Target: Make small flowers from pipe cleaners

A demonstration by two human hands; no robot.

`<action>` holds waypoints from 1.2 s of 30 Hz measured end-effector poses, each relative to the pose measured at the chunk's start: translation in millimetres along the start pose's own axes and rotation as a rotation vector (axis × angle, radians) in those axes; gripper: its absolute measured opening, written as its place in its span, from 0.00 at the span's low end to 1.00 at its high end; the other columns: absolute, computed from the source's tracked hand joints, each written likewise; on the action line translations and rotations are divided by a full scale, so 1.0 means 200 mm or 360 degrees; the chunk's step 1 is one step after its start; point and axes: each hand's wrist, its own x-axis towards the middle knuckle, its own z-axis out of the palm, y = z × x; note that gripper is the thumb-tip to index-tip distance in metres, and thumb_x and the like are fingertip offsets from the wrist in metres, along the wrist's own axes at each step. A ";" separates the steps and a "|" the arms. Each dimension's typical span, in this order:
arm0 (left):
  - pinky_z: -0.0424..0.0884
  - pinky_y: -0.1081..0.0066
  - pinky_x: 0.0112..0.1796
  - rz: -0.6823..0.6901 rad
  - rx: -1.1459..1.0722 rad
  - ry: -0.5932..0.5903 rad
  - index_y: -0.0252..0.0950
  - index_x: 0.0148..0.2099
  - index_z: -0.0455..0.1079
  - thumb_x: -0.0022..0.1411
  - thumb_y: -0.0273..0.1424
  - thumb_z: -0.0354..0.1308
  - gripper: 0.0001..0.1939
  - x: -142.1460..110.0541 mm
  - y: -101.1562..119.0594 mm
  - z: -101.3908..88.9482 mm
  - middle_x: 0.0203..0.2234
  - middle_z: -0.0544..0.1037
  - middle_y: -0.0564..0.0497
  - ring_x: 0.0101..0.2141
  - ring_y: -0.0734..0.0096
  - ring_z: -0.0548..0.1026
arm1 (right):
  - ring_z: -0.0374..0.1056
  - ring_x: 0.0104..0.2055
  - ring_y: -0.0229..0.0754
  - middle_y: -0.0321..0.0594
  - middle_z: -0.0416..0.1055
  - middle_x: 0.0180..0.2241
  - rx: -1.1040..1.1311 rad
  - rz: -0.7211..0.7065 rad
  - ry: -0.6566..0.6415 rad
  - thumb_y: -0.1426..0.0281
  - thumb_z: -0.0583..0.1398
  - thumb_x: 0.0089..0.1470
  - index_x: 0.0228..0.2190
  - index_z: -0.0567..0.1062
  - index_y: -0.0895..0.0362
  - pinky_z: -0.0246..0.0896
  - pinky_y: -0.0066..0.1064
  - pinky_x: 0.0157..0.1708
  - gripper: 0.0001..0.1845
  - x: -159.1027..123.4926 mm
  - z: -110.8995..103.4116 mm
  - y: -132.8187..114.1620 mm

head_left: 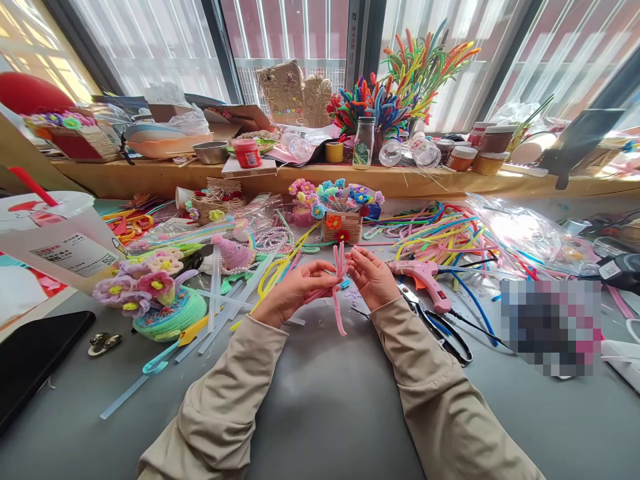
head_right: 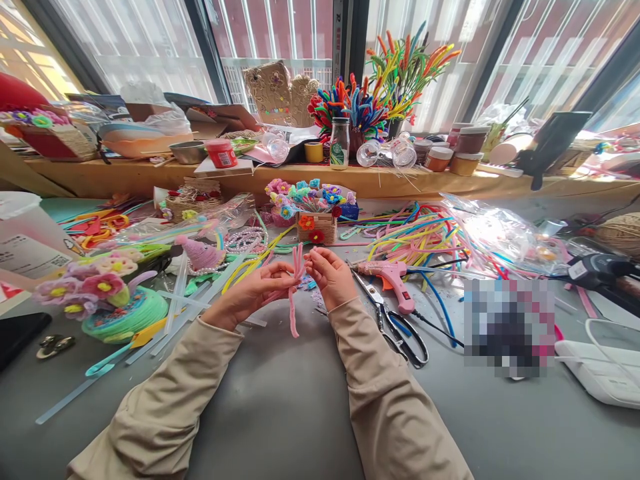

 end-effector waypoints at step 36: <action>0.65 0.75 0.30 0.0414 0.0543 0.0294 0.35 0.33 0.63 0.39 0.30 0.61 0.16 0.02 -0.03 0.00 0.27 0.70 0.54 0.29 0.74 0.70 | 0.64 0.23 0.35 0.36 0.69 0.20 -0.0949 -0.0386 -0.0002 0.63 0.60 0.37 0.22 0.73 0.59 0.61 0.27 0.26 0.11 0.01 -0.05 0.05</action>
